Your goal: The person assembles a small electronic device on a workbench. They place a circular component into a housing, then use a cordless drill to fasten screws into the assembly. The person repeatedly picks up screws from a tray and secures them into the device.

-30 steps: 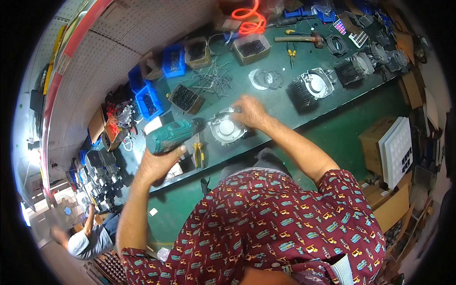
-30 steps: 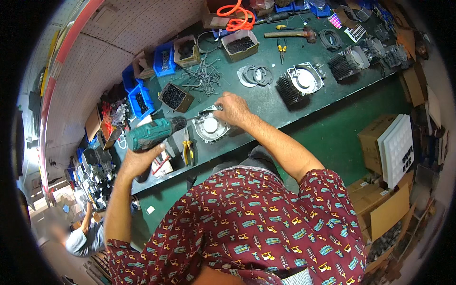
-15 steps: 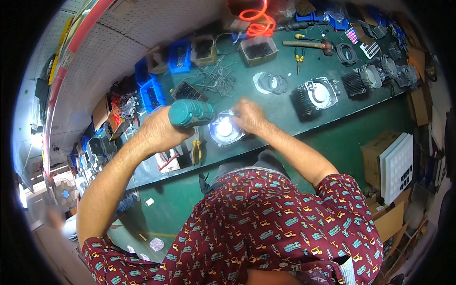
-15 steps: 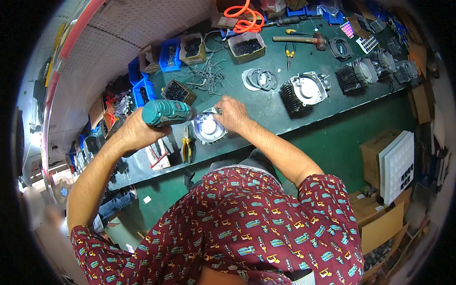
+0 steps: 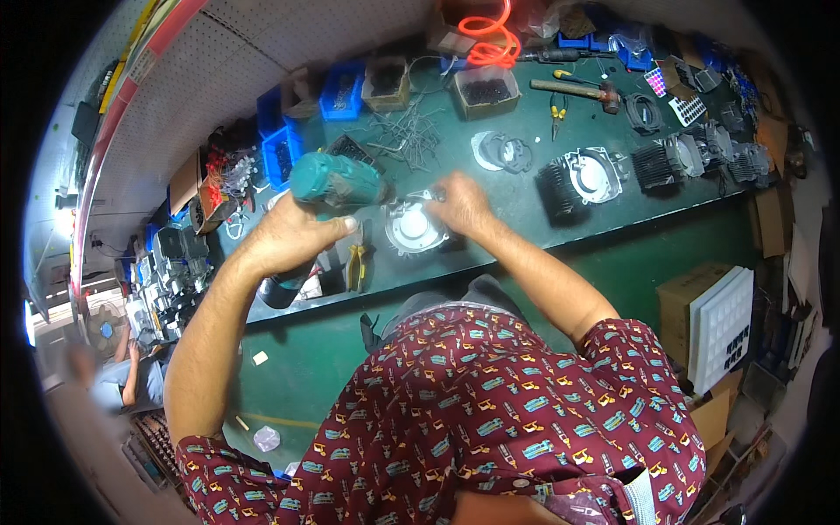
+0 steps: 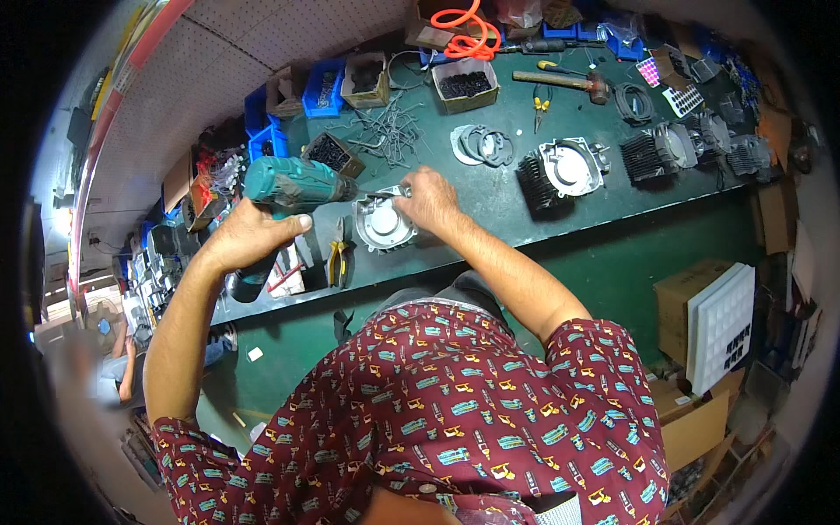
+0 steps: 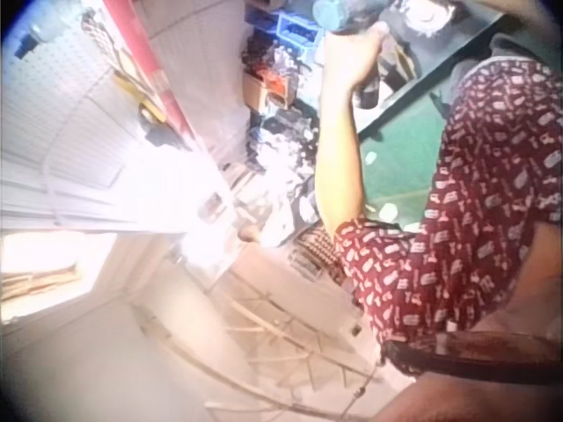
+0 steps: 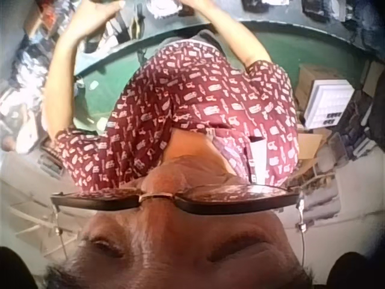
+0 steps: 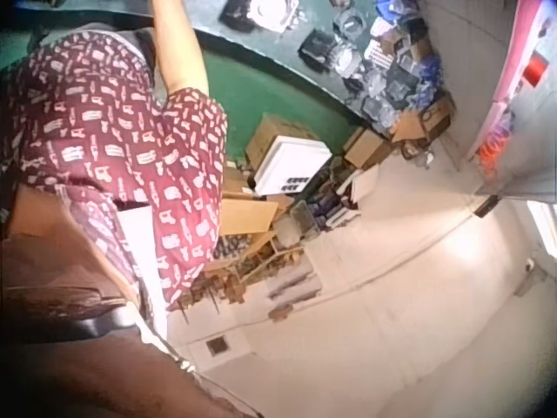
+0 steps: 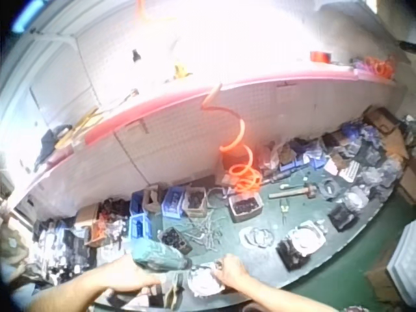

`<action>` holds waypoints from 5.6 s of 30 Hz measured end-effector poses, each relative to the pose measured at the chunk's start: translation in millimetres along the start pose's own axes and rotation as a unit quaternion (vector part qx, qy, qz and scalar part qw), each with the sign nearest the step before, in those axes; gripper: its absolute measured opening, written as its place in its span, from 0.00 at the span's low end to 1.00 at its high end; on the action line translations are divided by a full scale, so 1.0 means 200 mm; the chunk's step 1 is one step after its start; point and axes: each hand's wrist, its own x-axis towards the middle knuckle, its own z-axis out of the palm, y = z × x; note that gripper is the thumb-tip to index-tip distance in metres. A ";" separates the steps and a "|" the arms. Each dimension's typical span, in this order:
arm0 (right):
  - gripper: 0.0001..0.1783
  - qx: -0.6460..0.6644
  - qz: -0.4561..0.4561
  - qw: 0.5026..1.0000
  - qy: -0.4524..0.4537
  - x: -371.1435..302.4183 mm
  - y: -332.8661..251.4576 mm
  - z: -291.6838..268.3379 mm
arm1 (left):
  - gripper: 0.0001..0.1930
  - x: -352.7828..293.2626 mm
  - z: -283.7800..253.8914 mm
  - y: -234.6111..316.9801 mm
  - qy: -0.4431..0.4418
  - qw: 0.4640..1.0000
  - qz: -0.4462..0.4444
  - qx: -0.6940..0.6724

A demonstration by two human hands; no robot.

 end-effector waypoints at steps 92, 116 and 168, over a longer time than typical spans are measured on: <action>0.16 0.026 -0.058 0.998 -0.030 0.00 0.02 -0.02 | 0.14 -0.28 0.34 0.04 0.038 0.984 -0.089 0.150; 0.14 0.641 0.179 0.719 -0.198 0.01 -0.01 -0.24 | 0.18 -0.49 0.83 -0.48 0.226 0.881 -0.001 -0.416; 0.21 -0.021 -0.068 0.996 -0.044 0.01 -0.01 -0.05 | 0.15 -0.50 0.62 -0.38 0.183 0.982 -0.022 0.051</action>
